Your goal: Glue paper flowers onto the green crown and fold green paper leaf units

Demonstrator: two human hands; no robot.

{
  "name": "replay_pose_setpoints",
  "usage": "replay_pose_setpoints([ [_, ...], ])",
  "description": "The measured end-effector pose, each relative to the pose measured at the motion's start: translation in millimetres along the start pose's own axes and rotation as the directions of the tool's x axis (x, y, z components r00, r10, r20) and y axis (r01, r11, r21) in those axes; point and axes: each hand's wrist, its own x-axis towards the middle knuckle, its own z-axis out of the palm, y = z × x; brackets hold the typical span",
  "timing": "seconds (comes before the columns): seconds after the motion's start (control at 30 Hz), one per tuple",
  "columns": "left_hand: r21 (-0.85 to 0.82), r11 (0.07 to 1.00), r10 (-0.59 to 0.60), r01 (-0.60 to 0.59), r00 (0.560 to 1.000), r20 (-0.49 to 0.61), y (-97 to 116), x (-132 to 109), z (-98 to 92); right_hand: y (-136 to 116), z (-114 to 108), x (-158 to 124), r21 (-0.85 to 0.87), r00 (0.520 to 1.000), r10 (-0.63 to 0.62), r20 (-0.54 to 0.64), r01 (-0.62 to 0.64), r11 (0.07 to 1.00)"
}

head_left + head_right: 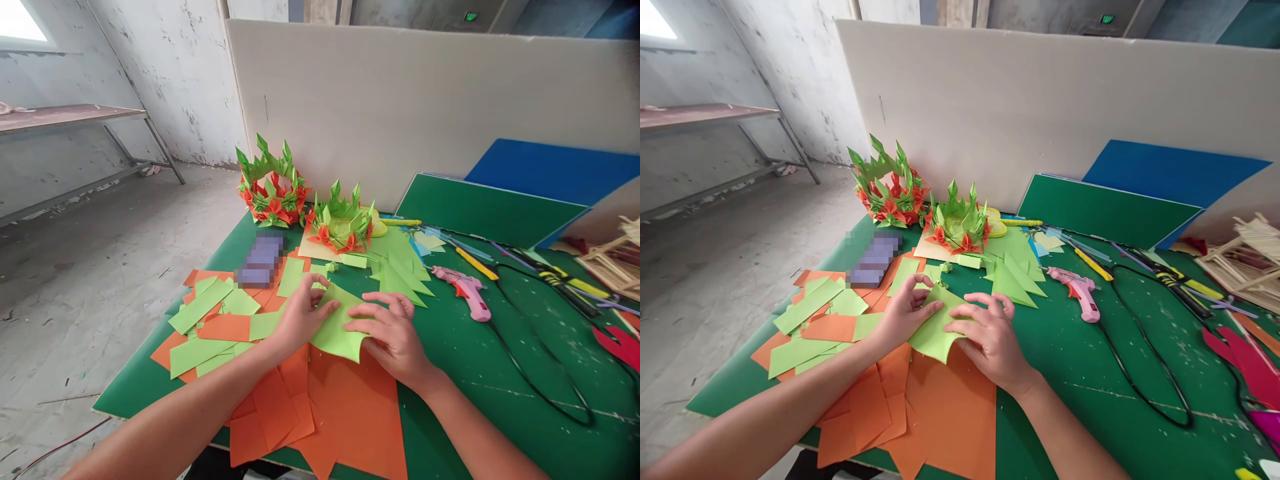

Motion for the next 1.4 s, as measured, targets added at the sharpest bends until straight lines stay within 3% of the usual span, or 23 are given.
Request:
replay_pose_setpoints([
  [0.2, 0.116, 0.989, 0.09, -0.097, 0.994, 0.067, 1.3, -7.7, 5.9, 1.5, 3.1, 4.4, 0.127, 0.991, 0.125, -0.037, -0.12, 0.985],
  [0.37, 0.21, 0.955, 0.192, -0.211, 0.975, 0.109, 7.7, -11.0, 8.0, 2.8, 6.0, 4.0, 0.076, 0.965, 0.228, -0.129, -0.22, 0.973],
  [0.53, 0.118, 0.992, 0.027, -0.046, 0.986, 0.162, 13.4, -13.8, 7.6, 4.7, 5.7, 3.5, 0.096, 0.956, 0.251, -0.153, -0.238, 0.966],
  [0.67, 0.137, 0.99, 0.015, -0.034, 0.99, 0.141, 12.3, -12.7, 10.1, 2.7, 6.3, 3.0, 0.139, 0.959, 0.243, -0.146, -0.223, 0.965],
  [0.73, 0.073, 0.997, -0.021, 0.012, 0.992, 0.122, 9.7, -10.9, 11.5, 2.5, 6.8, 2.7, 0.219, 0.94, 0.299, -0.165, -0.26, 0.94],
  [0.83, -0.096, 0.994, -0.053, 0.06, 0.996, 0.071, 7.5, -8.3, 11.8, 5.9, 8.8, 1.6, 0.518, 0.867, 0.468, -0.172, -0.325, 0.791],
  [0.93, -0.212, 0.976, -0.043, 0.04, 0.999, -0.009, 9.3, -8.0, 10.5, 9.7, 12.6, 0.6, 0.747, 0.84, 0.542, 0.027, -0.377, 0.548],
  [1.03, -0.26, 0.965, -0.047, 0.046, 0.999, 0.002, 12.2, -10.6, 9.8, 6.4, 15.9, 1.9, 0.801, 0.845, 0.473, 0.249, -0.454, 0.39],
  [1.13, -0.221, 0.975, -0.032, 0.037, 0.999, 0.027, 11.9, -13.2, 10.6, -1.9, 16.3, 5.3, 0.823, 0.805, 0.502, 0.317, -0.496, 0.275],
  [1.27, -0.15, 0.986, -0.063, 0.068, 0.997, 0.036, 7.0, -13.7, 12.7, -6.4, 14.4, 7.5, 0.851, 0.752, 0.595, 0.282, -0.483, 0.208],
  [1.4, -0.082, 0.988, -0.125, 0.129, 0.99, 0.059, 5.5, -13.6, 14.2, -2.7, 14.0, 5.3, 0.854, 0.76, 0.596, 0.259, -0.468, 0.226],
])
